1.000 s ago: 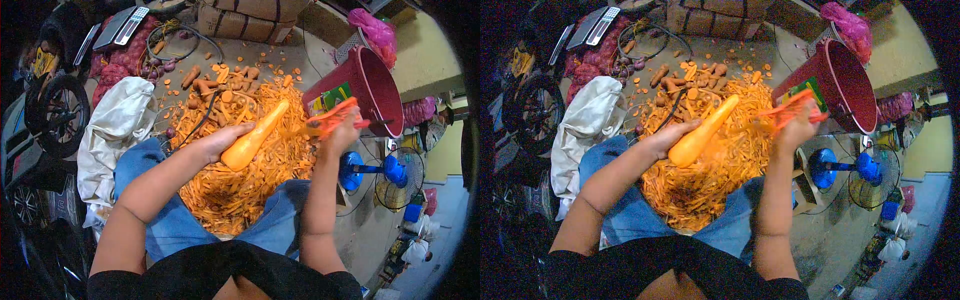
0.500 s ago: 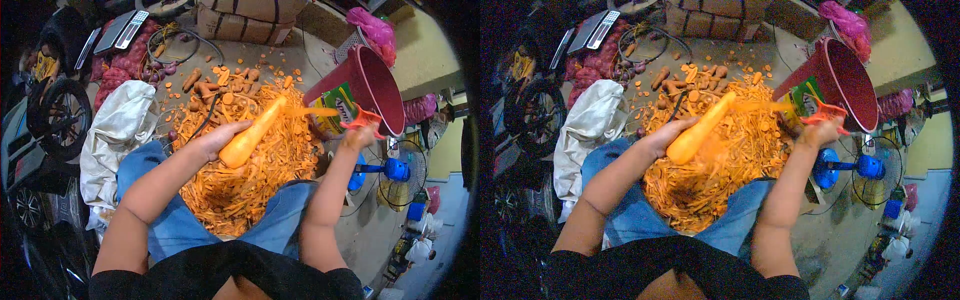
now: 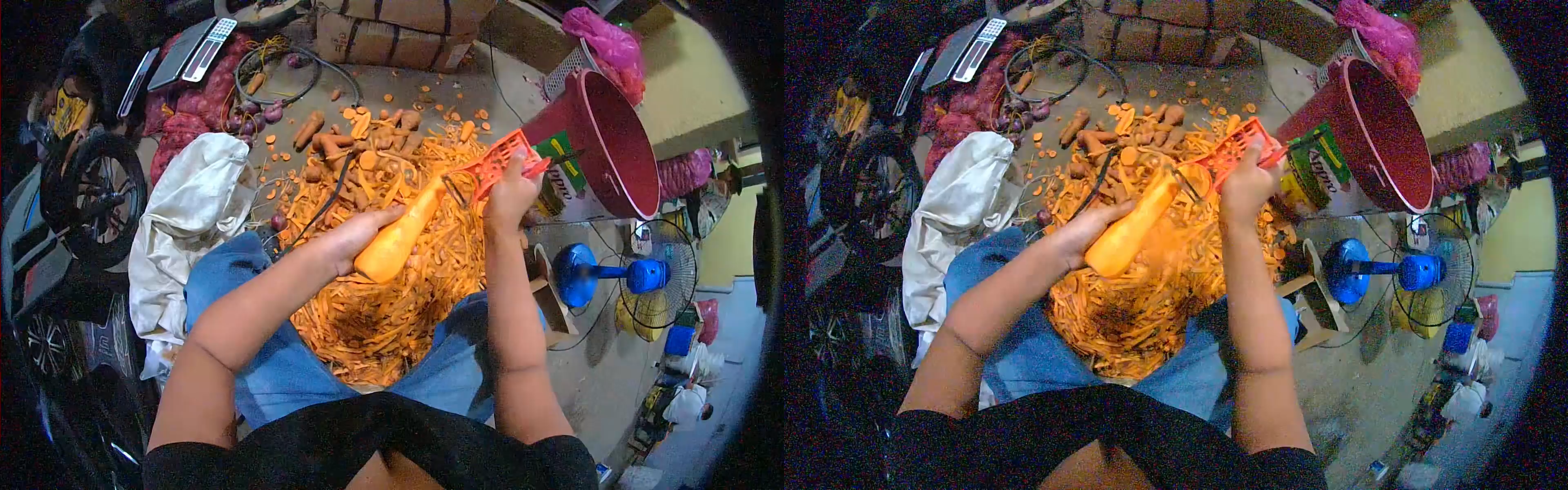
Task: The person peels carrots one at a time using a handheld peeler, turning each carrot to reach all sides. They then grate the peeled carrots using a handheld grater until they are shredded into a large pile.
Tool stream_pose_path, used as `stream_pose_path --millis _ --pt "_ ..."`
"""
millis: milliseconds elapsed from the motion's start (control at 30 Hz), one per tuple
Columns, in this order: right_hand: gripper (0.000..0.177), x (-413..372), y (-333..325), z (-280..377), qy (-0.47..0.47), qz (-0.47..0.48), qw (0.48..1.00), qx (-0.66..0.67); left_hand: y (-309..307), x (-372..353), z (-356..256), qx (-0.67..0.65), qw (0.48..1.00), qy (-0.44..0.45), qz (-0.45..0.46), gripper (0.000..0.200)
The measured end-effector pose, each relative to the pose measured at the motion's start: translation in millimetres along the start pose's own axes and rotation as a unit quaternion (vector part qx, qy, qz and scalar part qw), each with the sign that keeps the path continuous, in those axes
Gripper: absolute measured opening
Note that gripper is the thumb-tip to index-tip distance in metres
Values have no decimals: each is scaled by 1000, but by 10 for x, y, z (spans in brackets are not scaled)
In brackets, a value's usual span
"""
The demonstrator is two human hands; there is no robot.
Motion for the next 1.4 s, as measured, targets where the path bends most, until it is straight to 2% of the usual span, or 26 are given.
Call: stream_pose_path --millis 67,167,300,367,433,467,500,567,600,733,833,900,967,1000,1033,1133,1167,1233,1300,1333,1367,1400 --pt "15 -37 33 43 -95 -28 992 -78 18 -34 31 6 1000 -8 22 30" --pt "16 -2 -26 -39 -68 -41 990 -118 36 -60 52 7 999 -12 51 30" --pt "19 229 -170 -210 -70 -54 971 -220 -32 -63 95 110 986 43 121 38" --pt "18 531 -416 -395 -75 -177 940 -281 18 -134 79 142 976 64 150 39" --pt "19 694 -630 -530 39 -184 975 -120 149 -327 -2 103 975 46 189 40" --pt "18 748 -676 -536 55 -187 973 -127 29 -190 45 133 975 99 151 36" --pt "18 673 -601 -396 54 -184 973 -128 1 -152 24 130 975 101 150 36" --pt "18 453 -366 -121 35 -112 993 -1 -83 -102 -13 80 994 50 52 33" --pt "17 424 -326 -140 21 -80 996 -12 -66 -90 -19 60 996 54 24 32" --pt "16 203 -74 -14 41 -38 995 85 -100 8 57 18 1000 18 3 33" --pt "17 128 -3 -45 35 -26 999 14 -56 -1 65 8 1000 -16 6 33" --pt "16 12 50 13 -1 -27 1000 -15 -5 8 93 -39 997 -4 60 32" --pt "17 -48 92 73 -29 -21 992 -122 13 -4 106 -31 995 -7 95 31" --pt "17 -11 82 33 -73 -29 987 -138 20 -14 106 -25 991 -6 128 31" --pt "17 73 41 -73 -72 -28 987 -138 6 -17 99 -26 992 -7 127 31" --pt "21 489 -270 -519 6 -133 984 -114 -21 -21 87 11 987 10 163 34" --pt "21 597 -371 -583 5 -133 985 -113 -45 -10 119 49 985 31 160 34" --pt "22 666 -461 -567 64 -169 981 -70 -52 -24 111 89 982 52 156 34" --pt "20 486 -355 -410 48 -137 986 -77 -24 -44 111 28 997 19 71 29" --pt "19 247 -175 -190 14 -52 997 -63 -23 -29 85 18 999 0 27 29" --pt "19 -4 -5 -4 -20 34 998 -48 -29 24 85 15 1000 2 26 29" --pt "18 -243 108 130 -10 74 996 -53 -63 107 107 12 1000 21 3 29"
Point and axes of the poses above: each hand's wrist, its own x-axis towards the middle knuckle, its own y-axis out of the palm, z = x × y, the point moved 2 cm from there along x, towards the middle knuckle, and after that the axes turned 6 degrees about y, right-handed, at the moved point
